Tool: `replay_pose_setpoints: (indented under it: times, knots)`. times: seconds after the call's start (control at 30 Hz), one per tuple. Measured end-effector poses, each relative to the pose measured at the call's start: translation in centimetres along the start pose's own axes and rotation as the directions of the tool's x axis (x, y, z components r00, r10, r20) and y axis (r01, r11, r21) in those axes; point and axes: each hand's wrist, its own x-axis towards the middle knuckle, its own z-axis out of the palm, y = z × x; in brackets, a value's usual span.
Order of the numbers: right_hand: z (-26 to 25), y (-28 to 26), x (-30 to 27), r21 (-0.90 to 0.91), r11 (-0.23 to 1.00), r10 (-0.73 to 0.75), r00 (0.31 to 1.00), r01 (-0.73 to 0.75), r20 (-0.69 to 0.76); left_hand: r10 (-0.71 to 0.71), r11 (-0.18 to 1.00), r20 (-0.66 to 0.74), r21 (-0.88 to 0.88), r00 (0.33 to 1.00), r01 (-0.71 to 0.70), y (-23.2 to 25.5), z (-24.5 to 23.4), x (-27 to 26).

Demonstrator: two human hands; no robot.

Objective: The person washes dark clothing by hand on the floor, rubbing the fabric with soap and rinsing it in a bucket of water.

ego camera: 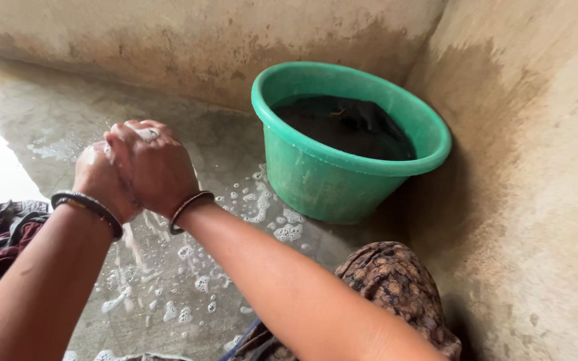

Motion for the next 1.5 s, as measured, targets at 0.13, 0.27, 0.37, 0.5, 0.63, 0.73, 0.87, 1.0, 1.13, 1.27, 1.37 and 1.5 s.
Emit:
replay_pose_setpoints:
  times: [0.13, 0.27, 0.37, 0.5, 0.63, 0.73, 0.87, 1.0, 1.13, 1.27, 1.37, 1.5]
  knots:
    - [-1.6, -2.2, 2.6, 0.061, 0.991, 0.120, 0.993, -0.121, 0.014, -0.041, 0.994, -0.094, 0.098, 0.995, 0.050, 2.6, 5.9, -6.5]
    - [-2.6, -4.1, 5.4, 0.115, 0.920, 0.379, 0.925, -0.376, -0.008, 0.051, 0.988, -0.001, 0.145, 0.999, -0.050, 2.9, 9.5, -10.2]
    - [-2.8, -4.9, 7.2, 0.047, 0.828, 0.559, 0.829, -0.559, 0.009, 0.176, 0.983, 0.199, 0.020, 0.964, -0.184, 2.5, 9.7, -10.8]
    - [-2.7, -5.5, 7.6, -0.018, 0.780, 0.626, 0.778, -0.626, 0.049, 0.178, 0.948, -0.054, 0.276, 0.983, -0.156, 2.0, 7.8, -10.4]
    - [-1.7, -6.3, 7.4, -0.046, 0.796, 0.605, 0.792, -0.604, 0.077, 0.146, 0.957, -0.162, 0.273, 0.976, -0.098, 2.8, 5.5, -9.0]
    - [-0.3, -6.8, 7.6, -0.091, 0.802, 0.598, 0.796, -0.591, 0.096, 0.298, 0.570, -0.015, 0.805, 0.954, -0.165, 4.2, 3.4, -8.5]
    - [1.7, -7.9, 8.0, -0.170, 0.788, 0.612, 0.781, -0.591, 0.120, 0.133, 0.886, -0.207, 0.463, 0.969, -0.022, 6.0, 2.7, -8.5]
    - [3.1, -9.2, 8.5, -0.114, 0.661, 0.721, 0.586, -0.742, 0.369, 0.201, 0.577, -0.392, 0.788, 0.898, 0.214, 9.6, 0.6, -9.1]
    - [5.6, -9.7, 8.4, 0.003, 0.491, 0.652, 0.370, -0.871, 0.662, 0.261, 0.365, -0.360, 0.896, 0.895, 0.254, 14.2, -5.8, -7.3]
    - [9.8, -10.3, 7.6, 0.201, -0.031, 0.357, 0.177, -0.979, 0.917, 0.341, 0.567, -0.454, 0.798, 0.823, 0.206, 20.3, -13.6, -6.3]
    - [13.4, -11.1, 7.4, 0.148, 0.144, 0.297, 0.186, -0.978, 0.937, 0.321, 0.725, -0.545, 0.667, 0.774, 0.169, 23.7, -18.9, -6.7]
    - [17.7, -10.9, 7.2, 0.113, 0.345, 0.266, 0.213, -0.932, 0.940, 0.248, 0.742, -0.613, 0.618, 0.750, 0.260, 24.1, -22.7, -7.0]
